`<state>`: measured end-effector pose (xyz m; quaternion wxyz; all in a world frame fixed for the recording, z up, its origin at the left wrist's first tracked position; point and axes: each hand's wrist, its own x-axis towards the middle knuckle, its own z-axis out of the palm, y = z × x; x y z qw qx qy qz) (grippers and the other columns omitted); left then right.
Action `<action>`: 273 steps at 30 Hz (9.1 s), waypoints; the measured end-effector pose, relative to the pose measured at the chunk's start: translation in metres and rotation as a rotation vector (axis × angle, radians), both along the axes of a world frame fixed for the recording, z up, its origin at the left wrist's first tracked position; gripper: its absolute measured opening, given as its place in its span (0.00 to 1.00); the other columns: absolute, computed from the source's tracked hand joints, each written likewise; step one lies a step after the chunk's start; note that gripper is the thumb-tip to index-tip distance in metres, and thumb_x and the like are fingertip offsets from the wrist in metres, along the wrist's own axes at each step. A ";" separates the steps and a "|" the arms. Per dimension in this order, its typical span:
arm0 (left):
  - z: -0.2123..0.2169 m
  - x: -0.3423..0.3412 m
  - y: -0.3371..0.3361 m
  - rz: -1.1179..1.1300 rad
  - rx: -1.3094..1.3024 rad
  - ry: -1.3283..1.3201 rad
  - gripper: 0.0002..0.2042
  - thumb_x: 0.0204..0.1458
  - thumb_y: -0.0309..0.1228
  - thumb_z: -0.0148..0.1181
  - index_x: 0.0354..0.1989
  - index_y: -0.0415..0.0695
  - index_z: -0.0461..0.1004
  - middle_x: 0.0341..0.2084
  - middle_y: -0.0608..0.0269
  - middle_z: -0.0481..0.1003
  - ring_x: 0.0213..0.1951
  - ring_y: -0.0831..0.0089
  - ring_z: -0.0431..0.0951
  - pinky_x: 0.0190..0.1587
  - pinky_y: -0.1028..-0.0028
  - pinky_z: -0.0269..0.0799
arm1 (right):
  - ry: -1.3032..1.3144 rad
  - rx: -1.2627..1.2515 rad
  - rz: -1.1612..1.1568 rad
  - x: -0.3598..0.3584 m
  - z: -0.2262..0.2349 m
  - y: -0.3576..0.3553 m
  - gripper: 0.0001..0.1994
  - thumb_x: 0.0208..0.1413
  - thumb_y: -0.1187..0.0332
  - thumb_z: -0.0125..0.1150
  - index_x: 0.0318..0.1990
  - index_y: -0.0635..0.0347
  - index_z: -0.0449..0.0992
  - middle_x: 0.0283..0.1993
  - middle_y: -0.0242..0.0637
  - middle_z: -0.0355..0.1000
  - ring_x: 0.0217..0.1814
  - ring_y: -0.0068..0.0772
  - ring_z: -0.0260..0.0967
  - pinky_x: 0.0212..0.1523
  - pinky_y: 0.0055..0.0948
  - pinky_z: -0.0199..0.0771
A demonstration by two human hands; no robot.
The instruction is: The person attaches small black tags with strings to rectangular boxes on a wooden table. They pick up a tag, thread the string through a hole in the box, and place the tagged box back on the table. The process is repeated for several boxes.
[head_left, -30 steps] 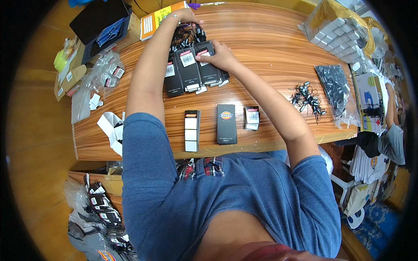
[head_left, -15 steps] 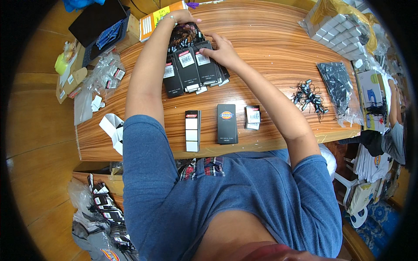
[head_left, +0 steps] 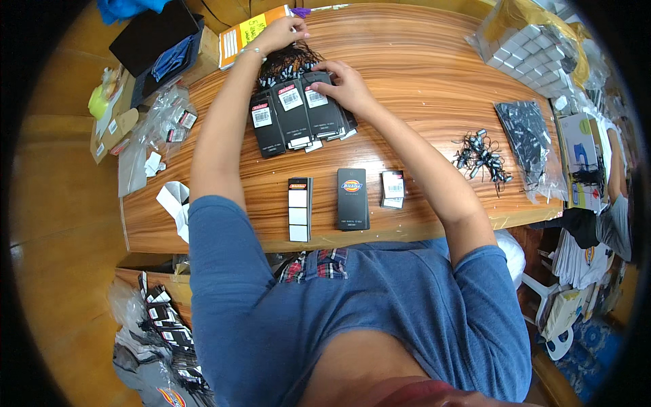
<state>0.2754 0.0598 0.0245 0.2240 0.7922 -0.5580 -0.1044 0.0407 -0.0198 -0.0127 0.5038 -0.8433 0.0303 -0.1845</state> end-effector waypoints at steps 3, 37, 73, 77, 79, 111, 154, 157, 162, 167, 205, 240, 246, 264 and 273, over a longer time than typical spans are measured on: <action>0.021 -0.023 0.016 -0.244 0.123 0.350 0.10 0.50 0.33 0.56 0.36 0.40 0.75 0.31 0.68 0.75 0.35 0.79 0.72 0.44 0.78 0.67 | -0.037 0.080 -0.007 0.002 -0.006 -0.001 0.19 0.41 0.62 0.66 0.42 0.55 0.73 0.37 0.40 0.67 0.37 0.36 0.67 0.40 0.31 0.68; 0.031 -0.048 0.027 -0.137 0.195 0.586 0.09 0.54 0.37 0.52 0.33 0.44 0.68 0.21 0.75 0.69 0.26 0.87 0.68 0.31 0.86 0.64 | -0.039 -0.008 -0.063 0.001 0.004 0.002 0.17 0.41 0.57 0.65 0.37 0.56 0.75 0.32 0.42 0.67 0.35 0.40 0.67 0.37 0.34 0.66; 0.003 -0.013 -0.005 -0.042 0.099 -0.040 0.14 0.50 0.40 0.53 0.36 0.42 0.73 0.31 0.58 0.75 0.35 0.64 0.74 0.43 0.68 0.67 | 0.240 0.047 -0.041 -0.045 -0.009 -0.035 0.12 0.51 0.67 0.54 0.43 0.61 0.72 0.36 0.43 0.69 0.46 0.39 0.64 0.45 0.32 0.66; 0.040 -0.049 0.022 -0.011 0.107 0.035 0.13 0.51 0.37 0.53 0.35 0.39 0.73 0.31 0.58 0.75 0.35 0.68 0.74 0.42 0.71 0.67 | 0.218 -0.377 -0.082 -0.033 -0.006 -0.032 0.12 0.49 0.74 0.48 0.40 0.58 0.75 0.39 0.43 0.68 0.46 0.44 0.63 0.48 0.36 0.63; 0.053 -0.065 0.029 -0.032 0.005 0.019 0.13 0.51 0.37 0.54 0.35 0.39 0.73 0.31 0.59 0.75 0.36 0.69 0.74 0.42 0.72 0.67 | 0.256 -0.466 -0.096 -0.027 -0.001 -0.034 0.12 0.49 0.68 0.51 0.41 0.54 0.75 0.42 0.44 0.67 0.49 0.45 0.63 0.49 0.37 0.64; -0.016 -0.200 0.148 0.673 -0.508 0.971 0.24 0.53 0.36 0.52 0.53 0.33 0.57 0.47 0.52 0.68 0.48 0.70 0.68 0.50 0.75 0.63 | 0.495 0.855 0.100 -0.071 0.046 0.027 0.27 0.59 0.54 0.42 0.59 0.67 0.55 0.56 0.48 0.59 0.62 0.36 0.50 0.62 0.37 0.44; 0.169 -0.544 0.100 -1.543 -0.675 0.908 0.12 0.51 0.35 0.53 0.35 0.40 0.74 0.33 0.55 0.71 0.37 0.61 0.72 0.38 0.67 0.67 | 0.606 -0.329 0.659 -0.243 0.133 0.008 0.20 0.56 0.62 0.50 0.53 0.63 0.64 0.44 0.43 0.69 0.49 0.35 0.64 0.51 0.32 0.63; 0.154 -0.505 0.106 -1.495 -0.642 0.987 0.12 0.53 0.35 0.52 0.39 0.40 0.73 0.35 0.55 0.71 0.38 0.62 0.71 0.39 0.68 0.68 | 0.495 -0.263 0.553 -0.265 0.110 0.017 0.19 0.56 0.62 0.50 0.52 0.63 0.65 0.43 0.41 0.69 0.48 0.32 0.64 0.51 0.30 0.63; 0.093 -0.369 0.129 -0.338 -0.399 -0.074 0.14 0.49 0.36 0.54 0.41 0.40 0.73 0.37 0.56 0.73 0.41 0.62 0.72 0.45 0.69 0.67 | 0.164 0.384 -0.003 -0.304 0.056 0.017 0.15 0.53 0.68 0.53 0.47 0.65 0.70 0.35 0.31 0.70 0.41 0.21 0.65 0.43 0.21 0.63; 0.050 -0.326 0.171 0.176 -0.228 0.024 0.11 0.50 0.33 0.54 0.37 0.39 0.74 0.35 0.57 0.74 0.39 0.64 0.73 0.44 0.71 0.66 | 0.242 0.158 -0.006 -0.281 0.048 -0.004 0.10 0.52 0.71 0.55 0.42 0.62 0.73 0.27 0.28 0.66 0.27 0.19 0.59 0.31 0.20 0.62; 0.029 -0.388 0.251 -0.041 0.436 0.674 0.10 0.43 0.33 0.59 0.26 0.38 0.76 0.20 0.57 0.74 0.21 0.69 0.72 0.27 0.73 0.67 | 0.643 -0.181 0.293 -0.343 0.077 -0.009 0.10 0.47 0.71 0.57 0.38 0.64 0.72 0.31 0.39 0.71 0.31 0.31 0.67 0.33 0.27 0.67; 0.012 -0.330 0.136 0.244 -0.098 -0.041 0.25 0.29 0.39 0.68 0.40 0.43 0.72 0.36 0.64 0.73 0.41 0.68 0.69 0.47 0.68 0.62 | 0.230 0.051 -0.030 -0.223 0.012 -0.004 0.14 0.39 0.74 0.66 0.36 0.64 0.74 0.25 0.33 0.60 0.24 0.23 0.59 0.25 0.23 0.63; 0.008 -0.338 0.133 0.366 -0.363 0.974 0.11 0.46 0.27 0.60 0.37 0.40 0.68 0.27 0.63 0.74 0.28 0.81 0.72 0.30 0.79 0.67 | 0.316 0.152 -0.096 -0.223 0.015 0.002 0.12 0.44 0.73 0.64 0.38 0.63 0.75 0.18 0.26 0.60 0.21 0.15 0.56 0.24 0.17 0.59; 0.006 -0.348 0.116 0.439 -0.456 1.062 0.06 0.48 0.25 0.59 0.32 0.40 0.69 0.23 0.66 0.75 0.26 0.85 0.73 0.23 0.87 0.65 | 0.004 0.293 -0.086 -0.216 0.048 0.040 0.11 0.44 0.78 0.61 0.38 0.64 0.74 0.23 0.30 0.65 0.23 0.17 0.57 0.27 0.17 0.62; 0.003 -0.371 0.112 0.447 -0.548 1.143 0.13 0.46 0.21 0.59 0.41 0.34 0.69 0.33 0.56 0.75 0.36 0.76 0.76 0.37 0.83 0.72 | -0.006 0.161 -0.064 -0.218 0.044 0.043 0.13 0.41 0.76 0.64 0.38 0.63 0.74 0.25 0.31 0.65 0.23 0.17 0.57 0.26 0.17 0.60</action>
